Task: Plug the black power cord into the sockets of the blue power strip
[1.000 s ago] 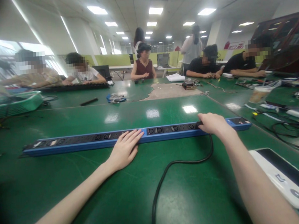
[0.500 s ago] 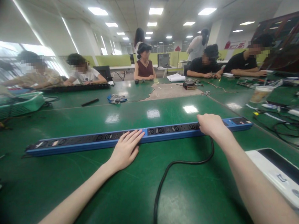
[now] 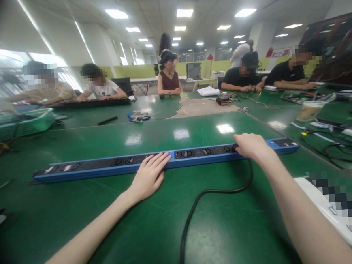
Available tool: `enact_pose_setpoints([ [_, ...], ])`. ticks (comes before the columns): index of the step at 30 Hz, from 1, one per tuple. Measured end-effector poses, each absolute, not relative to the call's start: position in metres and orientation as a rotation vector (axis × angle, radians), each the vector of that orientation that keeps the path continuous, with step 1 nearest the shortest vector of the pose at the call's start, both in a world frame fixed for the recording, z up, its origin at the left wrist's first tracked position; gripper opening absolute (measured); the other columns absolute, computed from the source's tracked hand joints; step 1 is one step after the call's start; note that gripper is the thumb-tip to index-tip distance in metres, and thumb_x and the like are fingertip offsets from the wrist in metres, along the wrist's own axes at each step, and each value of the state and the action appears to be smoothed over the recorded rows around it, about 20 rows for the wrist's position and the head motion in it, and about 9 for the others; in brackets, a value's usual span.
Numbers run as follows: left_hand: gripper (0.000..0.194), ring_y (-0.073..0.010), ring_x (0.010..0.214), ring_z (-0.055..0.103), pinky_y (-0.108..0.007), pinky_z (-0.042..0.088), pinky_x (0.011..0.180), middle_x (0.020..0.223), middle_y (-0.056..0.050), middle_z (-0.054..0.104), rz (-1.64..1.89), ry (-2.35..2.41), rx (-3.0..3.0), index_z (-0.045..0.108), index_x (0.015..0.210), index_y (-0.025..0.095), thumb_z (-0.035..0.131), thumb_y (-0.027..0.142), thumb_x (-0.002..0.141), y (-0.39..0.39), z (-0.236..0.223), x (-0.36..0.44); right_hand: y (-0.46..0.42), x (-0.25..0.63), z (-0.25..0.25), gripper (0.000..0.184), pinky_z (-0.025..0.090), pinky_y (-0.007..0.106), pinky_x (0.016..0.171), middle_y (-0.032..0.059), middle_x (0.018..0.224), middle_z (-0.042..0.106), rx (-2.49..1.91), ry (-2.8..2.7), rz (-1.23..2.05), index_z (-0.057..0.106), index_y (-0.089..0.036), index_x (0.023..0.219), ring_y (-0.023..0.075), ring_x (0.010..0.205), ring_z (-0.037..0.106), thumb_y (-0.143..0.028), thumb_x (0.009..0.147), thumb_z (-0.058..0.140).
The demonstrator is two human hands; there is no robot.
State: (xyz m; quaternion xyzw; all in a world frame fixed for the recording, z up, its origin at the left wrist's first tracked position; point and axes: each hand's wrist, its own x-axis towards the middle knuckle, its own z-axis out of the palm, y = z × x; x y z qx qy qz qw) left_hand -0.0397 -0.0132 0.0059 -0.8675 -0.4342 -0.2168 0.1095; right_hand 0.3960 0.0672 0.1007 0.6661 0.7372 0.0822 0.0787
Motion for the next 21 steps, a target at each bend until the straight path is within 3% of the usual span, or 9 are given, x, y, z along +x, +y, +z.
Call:
enact_pose_setpoints([
  [7, 0.076, -0.0214, 0.156, 0.032, -0.048, 0.022, 0.129, 0.169, -0.001, 0.035, -0.644, -1.272, -2.552, 0.028, 0.166, 0.032, 0.048, 0.015, 0.095, -0.014, 0.007, -0.04, 0.069, 0.403, 0.102, 0.033, 0.049, 0.038, 0.073, 0.0176, 0.105, 0.071, 1.932, 2.136, 0.351, 0.064, -0.019, 0.108, 0.0326, 0.091, 0.069, -0.044, 0.088, 0.057],
  [15, 0.078, -0.0229, 0.155, 0.033, -0.05, 0.023, 0.128, 0.168, -0.001, 0.036, -0.663, -1.26, -2.561, 0.027, 0.166, 0.032, 0.049, 0.015, 0.093, -0.013, 0.007, -0.041, 0.086, 0.442, 0.098, 0.054, 0.045, 0.032, 0.07, 0.0092, 0.094, 0.071, 2.008, 2.196, -0.016, 0.066, -0.023, 0.098, 0.0237, 0.079, 0.065, -0.072, 0.09, 0.046],
  [21, 0.077, -0.0223, 0.155, 0.033, -0.049, 0.024, 0.128, 0.169, -0.001, 0.035, -0.65, -1.266, -2.551, 0.026, 0.166, 0.032, 0.049, 0.016, 0.094, -0.012, 0.006, -0.041, 0.085, 0.437, 0.095, 0.048, 0.043, 0.032, 0.072, 0.01, 0.09, 0.07, 1.973, 2.317, -0.041, 0.062, -0.02, 0.086, 0.0223, 0.077, 0.063, -0.065, 0.092, 0.046],
])
